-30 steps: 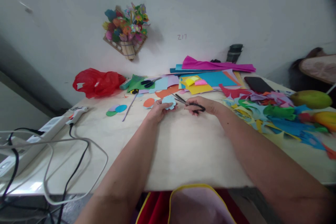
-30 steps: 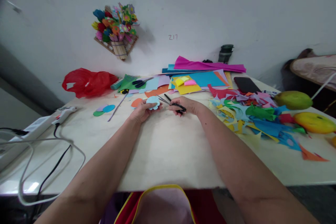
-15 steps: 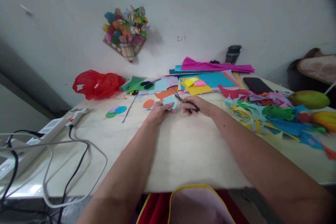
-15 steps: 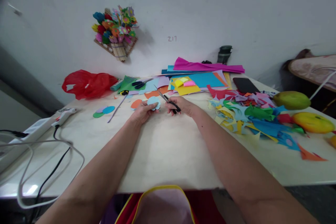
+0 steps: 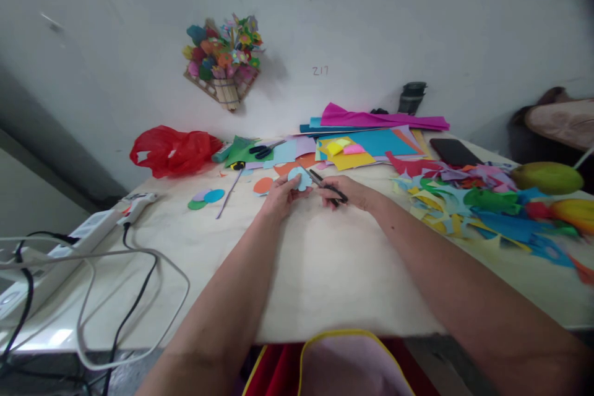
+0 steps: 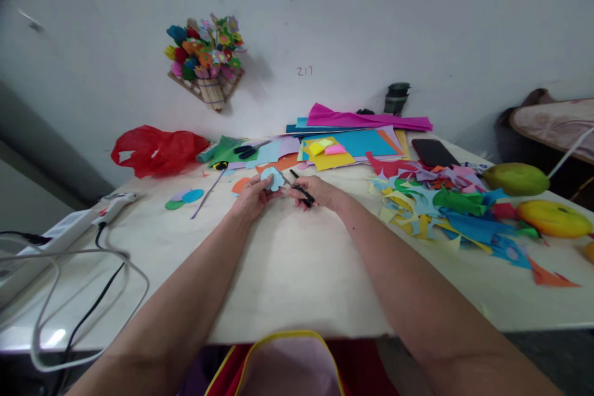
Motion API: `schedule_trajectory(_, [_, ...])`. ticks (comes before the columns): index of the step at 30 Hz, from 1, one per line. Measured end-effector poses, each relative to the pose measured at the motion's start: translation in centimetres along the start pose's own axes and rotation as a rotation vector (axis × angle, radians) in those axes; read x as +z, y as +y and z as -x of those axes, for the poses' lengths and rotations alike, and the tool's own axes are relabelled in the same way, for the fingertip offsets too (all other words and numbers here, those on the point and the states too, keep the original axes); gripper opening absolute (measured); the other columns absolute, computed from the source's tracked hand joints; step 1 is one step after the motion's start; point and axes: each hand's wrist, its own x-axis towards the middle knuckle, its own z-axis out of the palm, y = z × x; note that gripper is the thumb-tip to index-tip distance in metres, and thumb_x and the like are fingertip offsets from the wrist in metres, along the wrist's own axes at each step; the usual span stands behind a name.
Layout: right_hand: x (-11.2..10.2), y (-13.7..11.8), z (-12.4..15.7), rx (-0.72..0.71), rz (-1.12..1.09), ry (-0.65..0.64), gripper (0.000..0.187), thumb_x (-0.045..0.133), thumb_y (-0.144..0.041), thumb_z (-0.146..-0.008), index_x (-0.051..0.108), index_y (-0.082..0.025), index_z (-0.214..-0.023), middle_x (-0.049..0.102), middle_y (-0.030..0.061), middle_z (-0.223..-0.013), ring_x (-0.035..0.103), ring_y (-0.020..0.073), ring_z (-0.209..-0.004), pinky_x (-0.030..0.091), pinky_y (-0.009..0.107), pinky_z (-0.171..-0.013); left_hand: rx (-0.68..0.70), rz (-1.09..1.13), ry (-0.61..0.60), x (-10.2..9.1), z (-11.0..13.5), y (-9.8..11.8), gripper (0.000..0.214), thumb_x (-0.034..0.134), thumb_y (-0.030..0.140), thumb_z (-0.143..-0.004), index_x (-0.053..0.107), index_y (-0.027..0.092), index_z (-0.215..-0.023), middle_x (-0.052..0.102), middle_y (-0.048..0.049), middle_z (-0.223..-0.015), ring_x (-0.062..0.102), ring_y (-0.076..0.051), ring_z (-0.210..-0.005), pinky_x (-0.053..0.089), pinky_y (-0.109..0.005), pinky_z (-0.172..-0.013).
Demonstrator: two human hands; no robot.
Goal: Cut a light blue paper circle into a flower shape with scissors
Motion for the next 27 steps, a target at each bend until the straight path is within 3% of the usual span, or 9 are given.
schedule_trajectory(6, [-0.2,0.5,-0.2,-0.037,-0.010,-0.010,0.020,0.058,-0.032,-0.077,0.051,-0.014,-0.075,0.062,0.0022,-0.061,0.051,0.0064,-0.040,0.027,0.016,-0.031,0.006,-0.052,0.082,-0.3,-0.3,-0.3,0.023,0.074,0.025,-0.058,0.061,0.011,-0.072,0.062,-0.0020,-0.070,0.057,-0.009,-0.062,0.048,-0.021,-0.063])
schedule_trajectory(11, [-0.5,0.7,-0.1,-0.060,-0.026,-0.046,0.022,0.056,-0.034,-0.078,0.052,-0.013,-0.073,0.062,0.0034,-0.061,0.052,0.0068,-0.041,0.028,0.016,-0.031,0.009,-0.043,0.093,-0.4,-0.2,-0.3,0.024,0.074,0.025,-0.058,0.059,0.013,-0.072,0.061,-0.0004,-0.068,0.057,-0.009,-0.058,0.049,-0.025,-0.061])
schedule_trajectory(19, [-1.1,0.4,-0.1,-0.049,-0.056,0.071,0.024,0.056,-0.035,-0.077,0.052,-0.013,-0.072,0.060,0.0034,-0.057,0.051,0.0064,-0.039,0.026,0.016,-0.030,-0.010,-0.038,0.007,-0.5,-0.2,-0.5,0.024,0.074,0.027,-0.058,0.060,0.011,-0.068,0.063,-0.0047,-0.068,0.060,-0.014,-0.061,0.049,-0.031,-0.066])
schedule_trajectory(27, [-0.7,0.7,-0.3,-0.052,0.036,-0.018,0.019,0.058,-0.030,-0.077,0.053,-0.013,-0.074,0.060,0.0020,-0.058,0.051,0.0063,-0.040,0.034,0.016,-0.034,0.008,-0.052,-0.043,-0.2,-0.1,-0.5,0.023,0.072,0.031,-0.061,0.059,0.012,-0.065,0.060,-0.0026,-0.058,0.056,-0.012,-0.053,0.044,-0.025,-0.056])
